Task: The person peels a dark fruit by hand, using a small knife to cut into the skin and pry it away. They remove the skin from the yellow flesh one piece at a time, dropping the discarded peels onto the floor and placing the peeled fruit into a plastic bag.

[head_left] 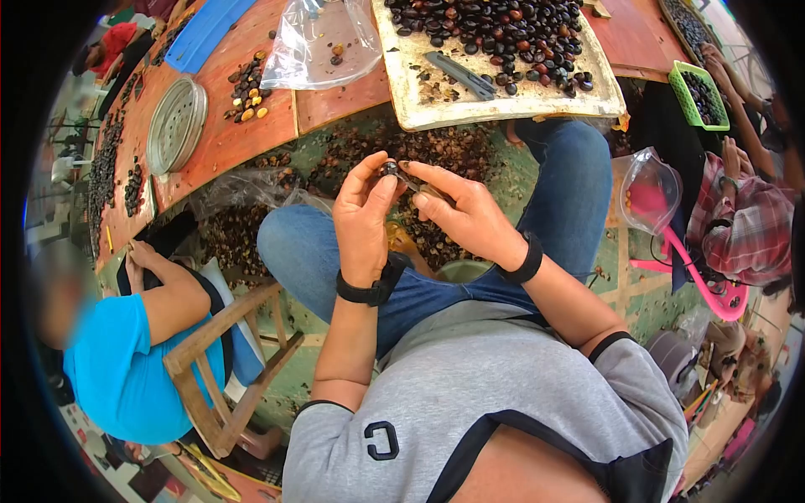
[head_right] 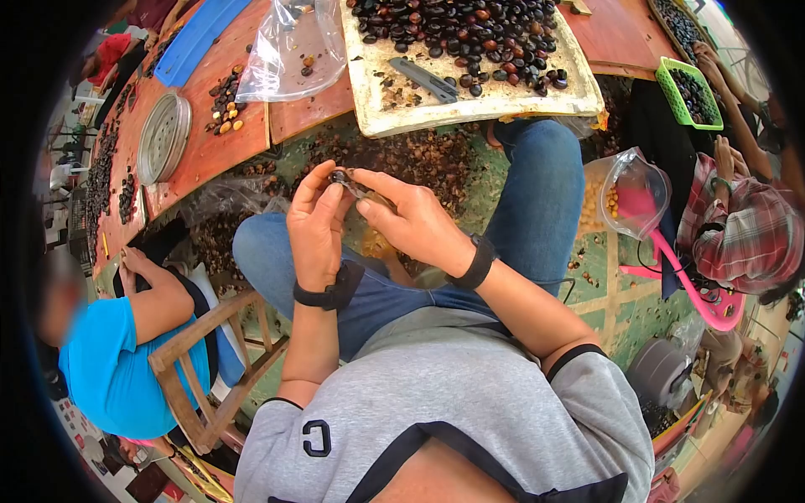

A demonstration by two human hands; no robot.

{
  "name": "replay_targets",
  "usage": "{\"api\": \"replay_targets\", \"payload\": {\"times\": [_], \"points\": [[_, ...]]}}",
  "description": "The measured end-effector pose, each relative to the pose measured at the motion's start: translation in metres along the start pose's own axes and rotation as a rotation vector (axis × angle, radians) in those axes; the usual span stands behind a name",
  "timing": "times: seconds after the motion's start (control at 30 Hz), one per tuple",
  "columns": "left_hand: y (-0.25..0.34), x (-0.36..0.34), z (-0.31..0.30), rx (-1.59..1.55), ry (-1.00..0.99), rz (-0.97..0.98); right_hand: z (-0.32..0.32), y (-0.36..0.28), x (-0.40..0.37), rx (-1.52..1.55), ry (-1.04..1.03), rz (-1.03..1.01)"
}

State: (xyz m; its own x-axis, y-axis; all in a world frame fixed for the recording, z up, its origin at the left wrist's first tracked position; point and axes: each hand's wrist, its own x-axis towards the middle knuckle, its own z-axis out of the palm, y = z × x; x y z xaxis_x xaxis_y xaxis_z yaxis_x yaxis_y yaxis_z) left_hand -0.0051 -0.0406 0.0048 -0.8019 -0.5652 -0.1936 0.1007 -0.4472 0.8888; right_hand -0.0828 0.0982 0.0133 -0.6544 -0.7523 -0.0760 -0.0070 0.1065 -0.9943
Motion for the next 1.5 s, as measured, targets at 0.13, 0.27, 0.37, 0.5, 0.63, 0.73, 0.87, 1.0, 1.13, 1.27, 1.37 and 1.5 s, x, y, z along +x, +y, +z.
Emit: {"api": "replay_targets", "payload": {"times": [0.13, 0.27, 0.37, 0.5, 0.63, 0.73, 0.87, 1.0, 1.13, 1.27, 1.37, 1.5], "points": [[-0.006, 0.002, -0.003, 0.267, 0.033, 0.115, 0.003, -0.002, 0.002, 0.195, -0.019, 0.104], [-0.01, 0.0, -0.001, 0.334, 0.05, 0.163, 0.002, -0.012, 0.0, 0.279, -0.027, 0.226], [-0.011, 0.0, 0.001, 0.424, 0.081, 0.208, 0.012, 0.008, 0.002, 0.349, 0.001, 0.128], [-0.015, 0.0, 0.004, 0.488, 0.113, 0.296, 0.027, 0.016, 0.002, 0.221, 0.165, 0.046], [-0.024, 0.0, 0.005, 0.456, 0.176, 0.34, 0.033, 0.015, 0.003, 0.173, 0.237, -0.006], [-0.029, 0.002, 0.004, 0.384, 0.162, 0.356, 0.031, 0.016, 0.002, 0.183, 0.204, 0.02], [-0.03, 0.002, 0.001, 0.378, 0.137, 0.336, 0.035, 0.02, 0.001, 0.267, 0.218, 0.023], [-0.031, 0.006, 0.002, 0.214, 0.088, 0.321, 0.037, 0.014, 0.0, 0.433, 0.22, 0.1], [-0.031, 0.006, 0.004, -0.024, 0.07, 0.171, 0.036, 0.006, -0.001, 0.649, 0.243, 0.231], [-0.037, 0.007, 0.003, -0.107, 0.076, 0.147, 0.03, 0.012, -0.001, 0.695, 0.216, 0.245], [-0.027, 0.009, 0.002, -0.17, 0.107, 0.268, 0.009, 0.019, 0.003, 0.728, 0.337, 0.378], [-0.013, 0.013, -0.008, -0.226, 0.016, 0.217, 0.011, 0.027, -0.001, 0.404, 0.27, 0.2]]}}
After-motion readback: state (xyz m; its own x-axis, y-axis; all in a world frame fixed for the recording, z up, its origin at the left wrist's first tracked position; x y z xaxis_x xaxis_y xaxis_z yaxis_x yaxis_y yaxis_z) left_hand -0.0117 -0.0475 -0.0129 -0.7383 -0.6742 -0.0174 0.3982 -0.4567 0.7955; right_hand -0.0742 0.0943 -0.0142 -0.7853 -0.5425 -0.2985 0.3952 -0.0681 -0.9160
